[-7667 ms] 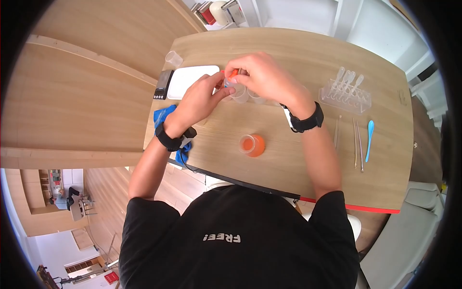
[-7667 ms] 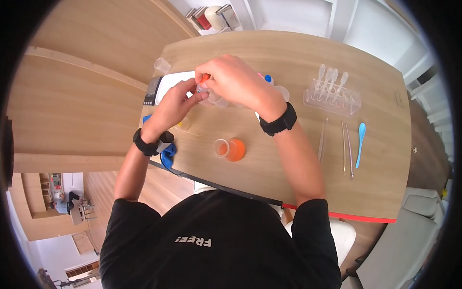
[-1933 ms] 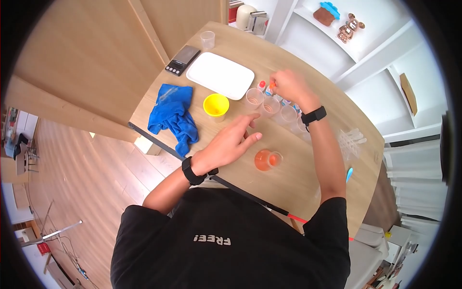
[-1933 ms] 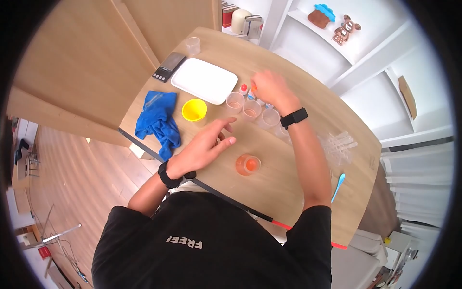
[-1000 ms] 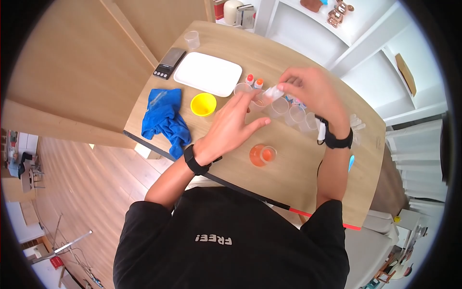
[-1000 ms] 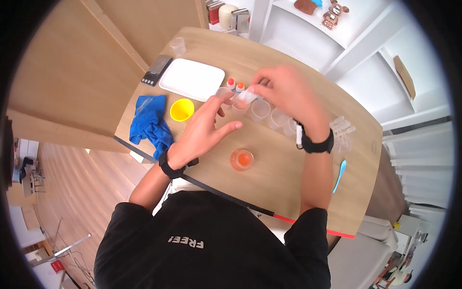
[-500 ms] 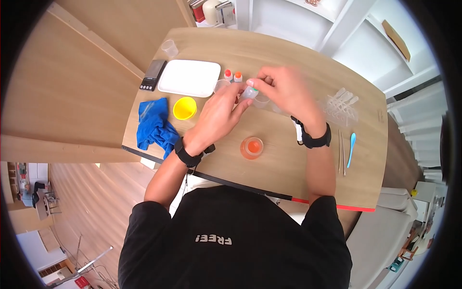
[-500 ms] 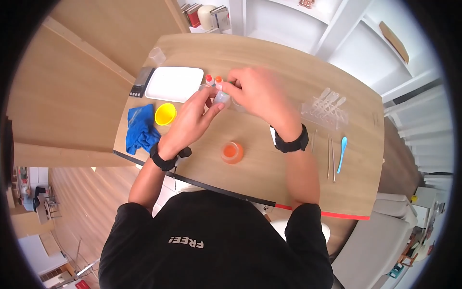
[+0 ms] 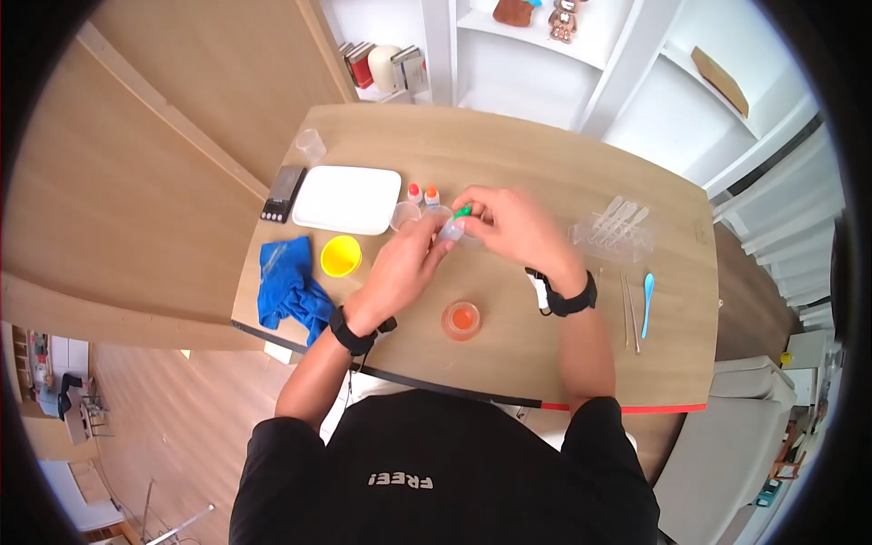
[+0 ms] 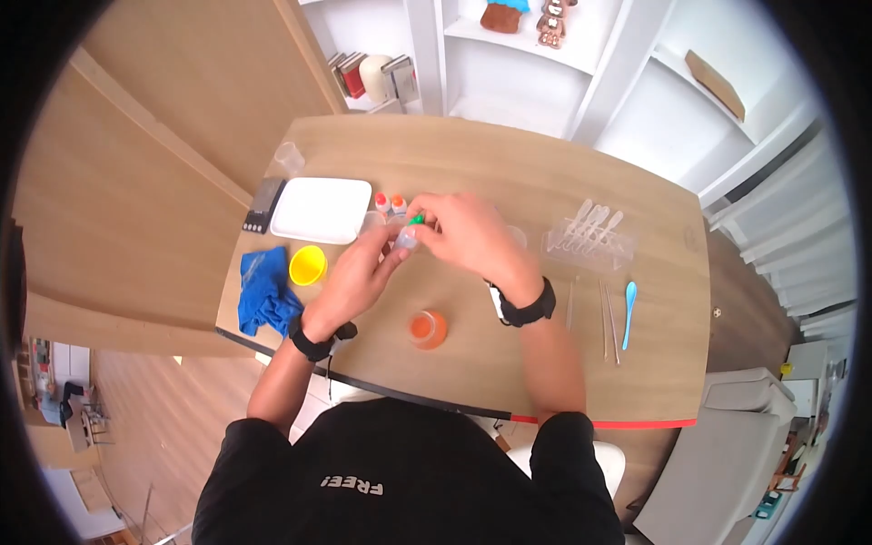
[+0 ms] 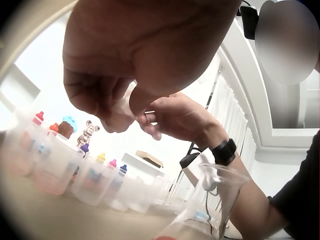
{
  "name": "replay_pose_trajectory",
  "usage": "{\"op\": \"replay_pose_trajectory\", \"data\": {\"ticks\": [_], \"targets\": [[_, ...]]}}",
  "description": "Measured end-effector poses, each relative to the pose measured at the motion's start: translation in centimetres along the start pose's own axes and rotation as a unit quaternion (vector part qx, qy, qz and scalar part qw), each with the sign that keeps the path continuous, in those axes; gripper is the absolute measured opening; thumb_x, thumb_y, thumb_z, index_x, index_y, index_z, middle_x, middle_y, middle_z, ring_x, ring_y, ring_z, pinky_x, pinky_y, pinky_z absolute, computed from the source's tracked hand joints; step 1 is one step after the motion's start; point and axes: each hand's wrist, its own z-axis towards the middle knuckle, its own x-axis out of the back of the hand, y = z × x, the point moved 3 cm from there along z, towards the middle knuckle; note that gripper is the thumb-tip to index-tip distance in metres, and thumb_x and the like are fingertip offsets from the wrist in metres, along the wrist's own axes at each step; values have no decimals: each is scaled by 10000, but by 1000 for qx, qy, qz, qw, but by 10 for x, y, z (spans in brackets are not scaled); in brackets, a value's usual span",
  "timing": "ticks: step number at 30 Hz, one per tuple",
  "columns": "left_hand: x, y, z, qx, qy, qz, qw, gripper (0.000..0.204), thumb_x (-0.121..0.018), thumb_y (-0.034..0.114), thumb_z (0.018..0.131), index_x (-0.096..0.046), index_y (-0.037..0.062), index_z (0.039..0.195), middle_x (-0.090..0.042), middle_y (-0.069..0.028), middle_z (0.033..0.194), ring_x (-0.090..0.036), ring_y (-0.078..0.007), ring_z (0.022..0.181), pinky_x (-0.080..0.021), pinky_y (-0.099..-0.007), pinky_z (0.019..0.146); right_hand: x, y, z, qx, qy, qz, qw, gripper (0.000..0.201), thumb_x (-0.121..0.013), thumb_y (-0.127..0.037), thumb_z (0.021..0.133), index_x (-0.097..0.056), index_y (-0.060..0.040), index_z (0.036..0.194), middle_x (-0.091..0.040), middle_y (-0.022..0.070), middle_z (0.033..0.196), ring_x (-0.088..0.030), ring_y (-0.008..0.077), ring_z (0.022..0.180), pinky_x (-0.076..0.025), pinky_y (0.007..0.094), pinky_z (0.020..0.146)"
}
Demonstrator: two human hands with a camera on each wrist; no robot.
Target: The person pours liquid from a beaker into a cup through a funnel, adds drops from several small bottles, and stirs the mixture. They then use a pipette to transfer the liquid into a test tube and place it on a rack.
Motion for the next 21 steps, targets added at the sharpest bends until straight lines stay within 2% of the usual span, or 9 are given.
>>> {"op": "replay_pose_trajectory", "data": {"ticks": [1,2,4,7,9,11,13,17,21], "targets": [[0,-2,1,16,-3,6,1000,347,-669,189,1054,-610,31,1357,-713,-218,1092,-688,-388,959,-547,-466,814,4,-10,-1,-31,-3,-20,999,251,-739,-246,993,-744,1,1035,-719,110,736,-651,209,616,-515,345,608],[-2,-3,-1,34,-7,11,999,368,-676,189,1056,-616,30,1383,-716,-203,1085,-696,-344,939,-552,-429,802,5,-13,0,-29,2,-24,999,251,-739,-246,993,-744,1,1035,-719,110,736,-651,209,616,-515,345,608],[-4,-3,0,24,-7,0,1000,365,-676,188,1057,-616,25,1378,-718,-205,1085,-698,-346,939,-554,-428,809,9,-12,4,-69,-32,-100,992,235,-739,-237,992,-745,-2,1008,-714,123,722,-630,243,596,-495,375,590],[-7,-7,2,17,-8,-7,1000,356,-674,188,1058,-617,21,1367,-720,-207,1097,-701,-347,946,-555,-424,818,-1,2,4,-8,18,-7,1000,267,-727,-272,1000,-742,-6,987,-695,132,703,-589,270,562,-458,410,564],[-8,-11,1,19,-12,-4,1000,349,-673,189,1060,-620,21,1361,-721,-207,1110,-702,-347,954,-555,-423,822,0,4,4,-42,-5,-58,997,268,-718,-275,1005,-739,-8,987,-688,132,695,-583,275,560,-444,418,557],[-8,-11,1,17,-31,-1,999,320,-660,194,1057,-602,16,1317,-714,-243,1136,-694,-432,1003,-551,-495,834,3,0,3,-78,-30,-107,991,269,-709,-278,1010,-736,-10,987,-681,132,686,-577,279,557,-430,425,551],[-9,-12,0,23,-33,-8,999,313,-658,194,1058,-605,16,1310,-715,-243,1131,-693,-434,1005,-549,-496,835,4,-8,1,-46,-39,-55,997,295,-727,-317,988,-765,-26,963,-738,166,792,-696,366,710,-519,456,647],[-8,-10,1,15,-26,-15,999,295,-648,190,1064,-608,15,1298,-713,-249,1123,-690,-439,1010,-541,-500,834,4,-5,-1,-90,-16,-55,994,279,-732,-308,980,-762,-30,991,-739,171,802,-697,368,720,-519,449,651],[-9,-12,0,25,-39,-20,999,333,-647,193,1078,-611,13,1357,-710,-204,1119,-694,-350,967,-548,-436,841,3,-8,0,-69,-36,-58,995,271,-727,-308,982,-760,-41,1018,-750,162,828,-701,377,744,-526,443,666]]}}
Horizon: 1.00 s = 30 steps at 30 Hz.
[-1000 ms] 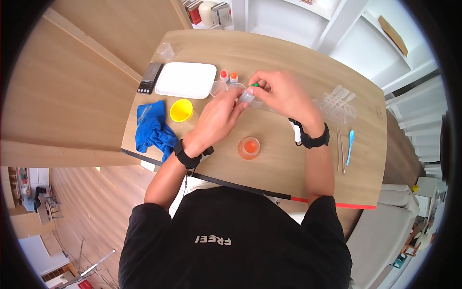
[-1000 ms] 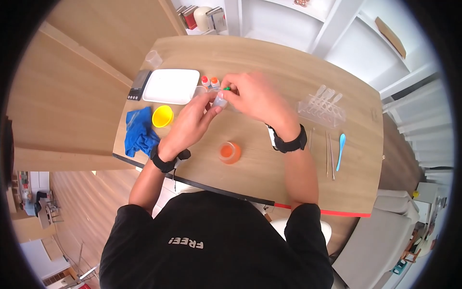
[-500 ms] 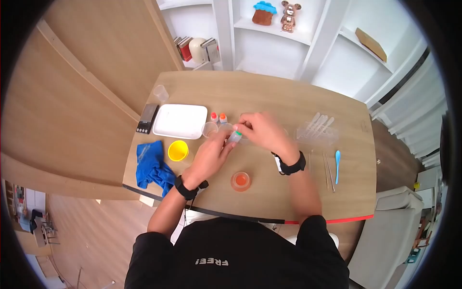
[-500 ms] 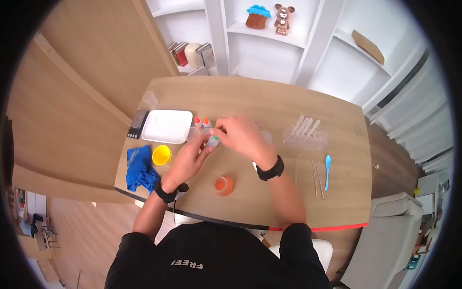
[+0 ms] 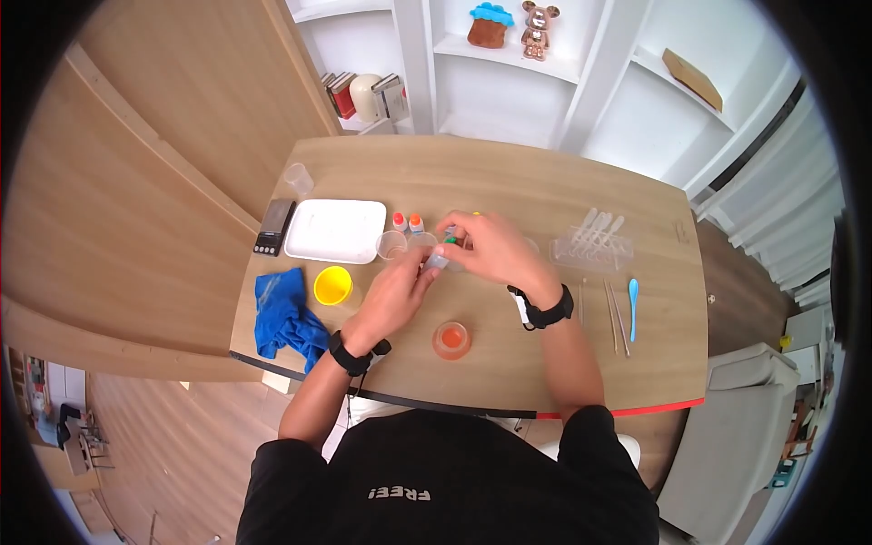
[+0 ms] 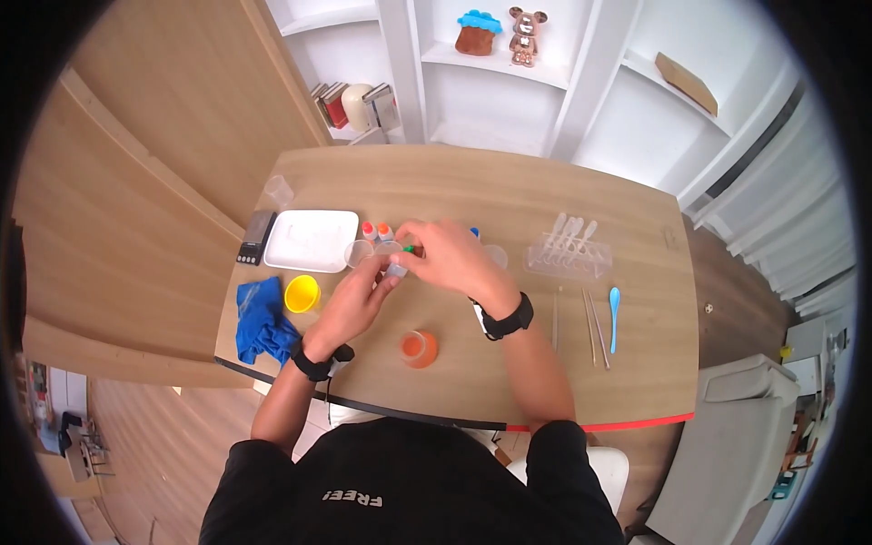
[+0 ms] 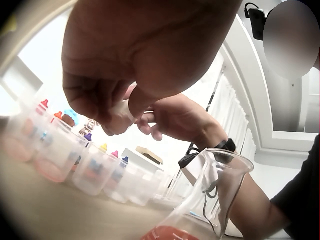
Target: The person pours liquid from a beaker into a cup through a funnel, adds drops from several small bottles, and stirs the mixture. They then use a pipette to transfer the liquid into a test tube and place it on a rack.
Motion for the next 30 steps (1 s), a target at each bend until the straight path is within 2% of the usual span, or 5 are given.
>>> {"op": "replay_pose_trajectory", "data": {"ticks": [9,11,17,21,30], "targets": [[-3,-4,2,4,-12,-1,1000,337,-637,199,1087,-595,24,1372,-704,-203,1128,-696,-345,962,-548,-428,828,-7,13,-5,74,33,22,996,157,-727,-188,991,-751,-48,1058,-729,146,837,-668,283,698,-507,408,649],[-3,-3,4,-4,-10,-21,1000,287,-628,173,1077,-578,23,1317,-707,-252,1115,-688,-444,1015,-536,-494,835,-4,14,-4,96,31,18,995,129,-725,-149,991,-751,-41,1055,-726,138,857,-666,268,711,-507,397,656],[1,-3,10,-26,8,-24,999,299,-621,170,1082,-563,23,1336,-699,-243,1105,-685,-432,1000,-536,-477,841,-4,24,-6,74,27,127,989,150,-735,-27,926,-754,-41,1074,-703,144,905,-670,277,789,-525,392,714],[1,-5,16,-9,-37,-72,997,302,-623,172,1083,-568,23,1339,-696,-238,1106,-680,-425,1012,-533,-466,851,-1,35,-5,100,53,226,967,109,-740,-43,947,-744,-25,1054,-710,81,886,-657,185,779,-525,345,712],[26,23,18,-43,6,176,983,331,-669,150,1036,-586,6,1322,-668,-229,1164,-670,-420,1072,-555,-494,871,62,25,-35,6,168,216,962,110,-740,-45,990,-734,-5,1092,-701,10,902,-651,78,821,-543,270,730]]}}
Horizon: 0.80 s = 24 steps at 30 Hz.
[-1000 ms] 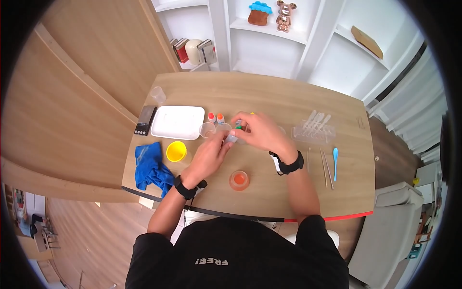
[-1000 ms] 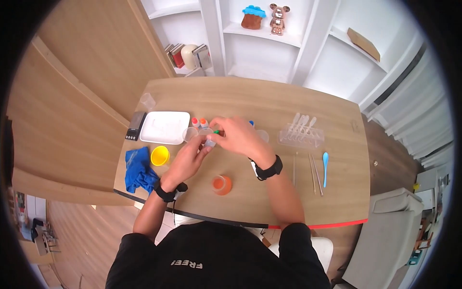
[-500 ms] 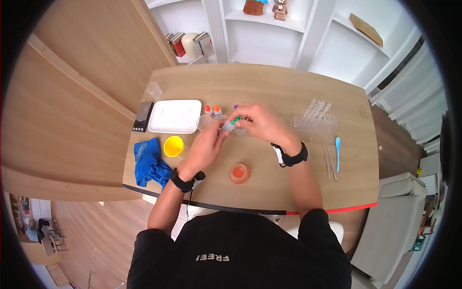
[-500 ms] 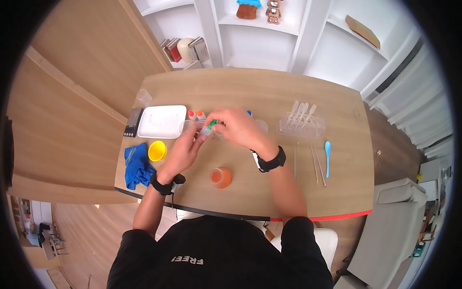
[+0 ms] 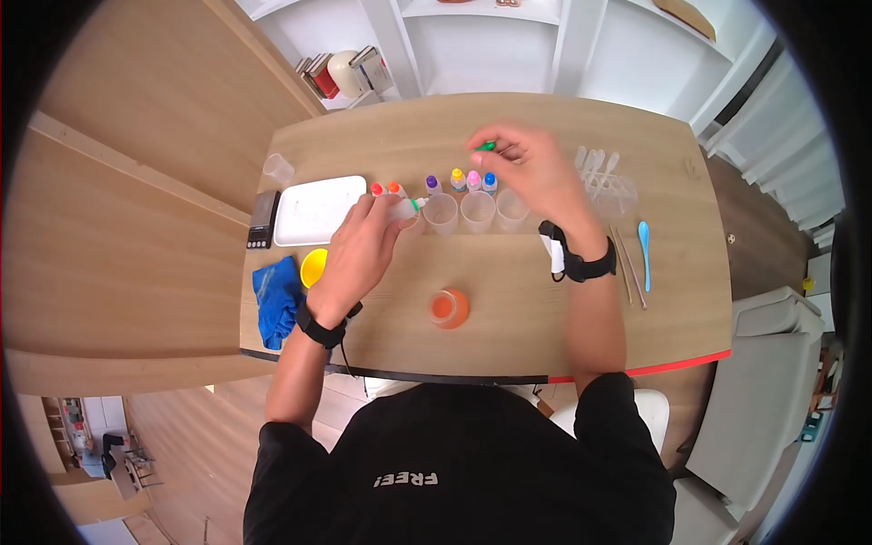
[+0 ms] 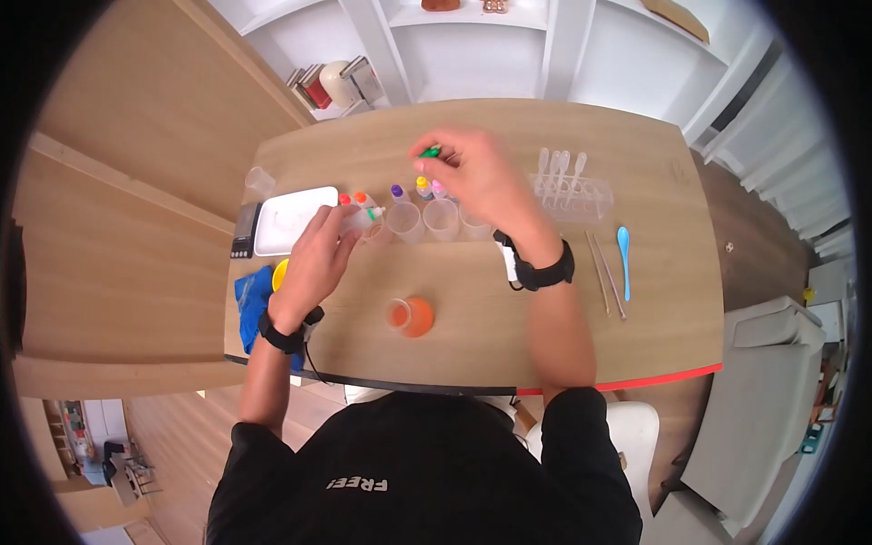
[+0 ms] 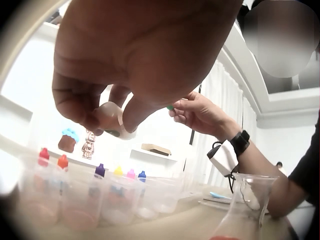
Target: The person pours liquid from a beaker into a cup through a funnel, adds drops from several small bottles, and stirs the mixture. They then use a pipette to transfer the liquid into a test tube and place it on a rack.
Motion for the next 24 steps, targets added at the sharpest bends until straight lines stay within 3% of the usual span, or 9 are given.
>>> {"op": "replay_pose_trajectory", "data": {"ticks": [2,5,7,11,13,15,17,20,24], "targets": [[0,2,3,-61,16,93,994,349,-684,110,1009,-589,29,1334,-638,-184,1139,-656,-419,1042,-551,-487,853,8,-10,-2,3,18,-7,1000,114,-747,-53,988,-737,-11,1093,-688,4,888,-638,74,810,-537,265,726],[-10,2,10,-71,-24,126,989,335,-694,95,986,-597,38,1301,-626,-180,1154,-656,-408,1069,-555,-496,852,16,-12,-8,16,67,-12,998,120,-756,-65,983,-741,-16,1092,-668,4,860,-622,86,785,-537,265,722],[-17,3,16,-86,-33,143,986,323,-696,104,985,-599,39,1287,-625,-183,1168,-658,-408,1065,-557,-498,853,18,-14,-9,87,73,-12,993,110,-756,-65,986,-739,-9,1079,-668,14,859,-634,94,786,-539,270,716],[-31,0,25,-94,-66,197,974,280,-684,139,997,-602,47,1249,-634,-196,1170,-666,-419,1047,-561,-504,848,17,-19,-11,81,78,-27,993,113,-760,-66,971,-739,-12,1069,-675,43,871,-640,111,760,-533,279,698],[-32,-2,29,-96,-76,196,973,262,-670,165,1008,-603,54,1236,-645,-203,1136,-674,-416,1020,-563,-507,842,12,-27,-11,184,83,-110,973,136,-770,-76,940,-738,-22,1062,-694,90,912,-663,171,731,-531,302,686],[-45,2,32,-155,-109,200,961,266,-683,215,1004,-617,16,1167,-655,-213,1140,-683,-418,1032,-576,-506,836,1,-26,-11,258,112,-89,956,153,-760,-79,897,-733,-31,1040,-699,134,935,-680,276,745,-538,361,678],[-35,-7,35,-112,-84,177,974,228,-658,165,1005,-637,-2,1158,-698,-229,1083,-692,-437,998,-565,-529,822,-16,-28,-10,334,147,-125,923,97,-724,-73,869,-701,-32,954,-699,137,921,-679,351,793,-542,431,681],[-36,-26,35,-205,-93,158,961,182,-633,101,992,-663,-14,1129,-725,-247,1026,-695,-454,965,-549,-540,786,-35,-43,-21,310,124,-185,924,62,-699,-70,845,-655,-35,871,-684,121,888,-675,369,819,-534,471,671],[-30,-26,35,-251,-72,121,958,142,-630,46,960,-682,-20,1074,-731,-251,981,-692,-472,930,-537,-543,739,-45,-48,-20,286,72,-175,939,68,-701,-76,837,-643,-41,845,-672,103,863,-681,357,809,-533,471,661]]}}
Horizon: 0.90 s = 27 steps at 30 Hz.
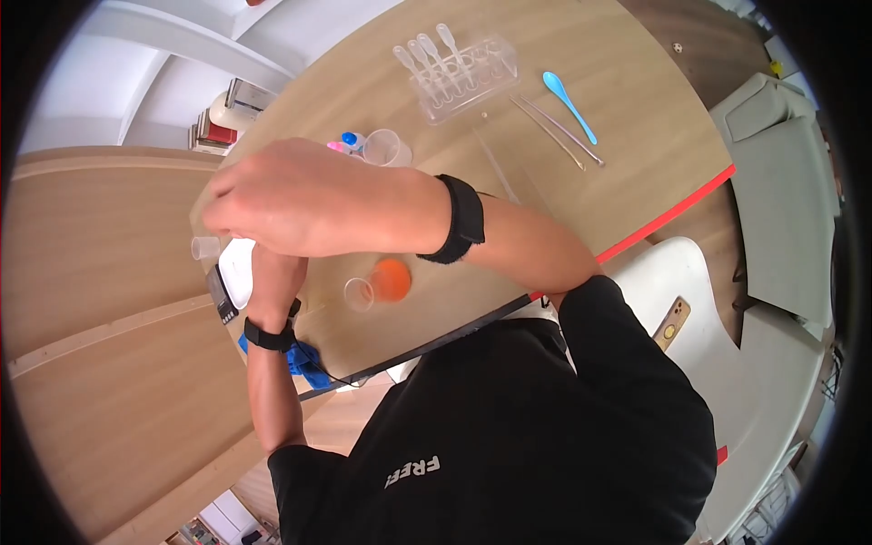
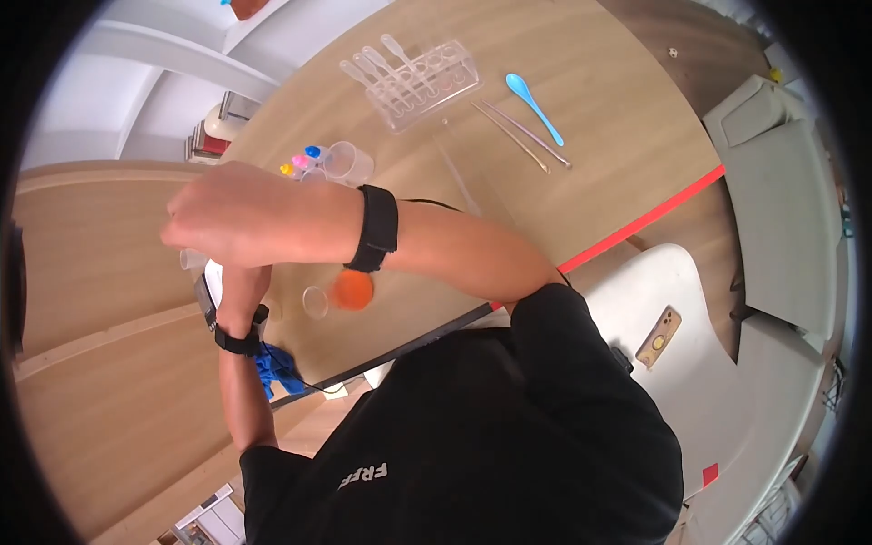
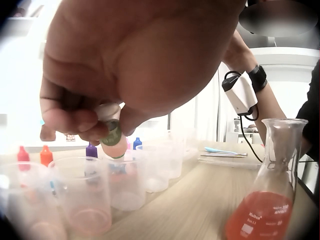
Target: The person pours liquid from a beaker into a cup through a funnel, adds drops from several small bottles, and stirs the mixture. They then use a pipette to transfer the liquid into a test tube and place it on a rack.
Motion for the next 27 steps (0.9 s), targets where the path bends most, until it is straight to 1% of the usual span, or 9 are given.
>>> {"op": "replay_pose_trajectory", "data": {"ticks": [5,7,10,11,14,19,20,24,27], "targets": [[-3,-9,-3,-33,-13,56,998,104,-652,20,933,-680,-25,1023,-710,-246,898,-671,-494,877,-515,-559,693,6,-2,-3,-27,-16,-14,999,59,-707,-88,843,-682,-43,874,-684,103,868,-683,353,805,-535,470,665],[-5,-11,-3,-29,-16,65,997,109,-643,39,946,-675,-25,1028,-703,-252,893,-666,-494,868,-512,-554,686,5,0,-4,18,50,18,998,150,-707,-192,791,-674,-53,748,-645,153,728,-669,393,706,-521,494,597],[-7,-19,-3,-32,-1,72,997,151,-621,100,995,-659,-20,1078,-694,-261,888,-660,-492,854,-505,-549,674,-2,9,-7,19,67,11,997,169,-692,-185,785,-621,-39,736,-606,178,681,-631,403,674,-497,497,592],[-8,-18,-2,-39,20,70,997,185,-608,142,1031,-647,-14,1123,-692,-265,888,-659,-490,849,-501,-549,668,2,11,-9,9,61,17,998,169,-692,-185,785,-621,-39,736,-606,178,681,-631,403,674,-497,497,592],[-6,-14,3,59,-35,93,993,259,-572,271,1110,-575,25,1191,-706,-250,908,-665,-481,859,-501,-563,694,13,19,-14,-13,-9,-8,1000,174,-680,-178,770,-588,-35,732,-579,192,649,-600,417,653,-487,495,587],[-2,-5,6,110,-52,44,992,258,-571,285,1109,-574,28,1128,-724,-238,957,-679,-466,898,-521,-547,727,36,31,-22,61,-26,-49,997,143,-706,-74,806,-685,68,806,-683,274,821,-695,422,838,-528,475,772],[-2,-4,7,110,-52,51,991,262,-565,288,1111,-574,27,1124,-724,-235,967,-679,-465,906,-524,-546,734,33,37,-15,26,-70,-32,997,127,-686,-48,800,-645,67,766,-630,274,732,-656,439,722,-518,493,692],[-4,-12,5,109,-46,48,992,261,-556,292,1114,-575,32,1123,-727,-229,973,-679,-468,909,-529,-546,737,30,33,-18,-12,-97,14,995,115,-679,-32,797,-643,65,746,-625,280,723,-646,452,698,-510,494,655],[-6,-16,3,85,-38,33,995,244,-561,283,1113,-577,40,1125,-725,-238,967,-678,-470,898,-527,-548,725,32,26,-22,-44,-150,-21,987,95,-672,-20,795,-665,61,746,-638,282,736,-659,450,703,-517,480,648]]}}
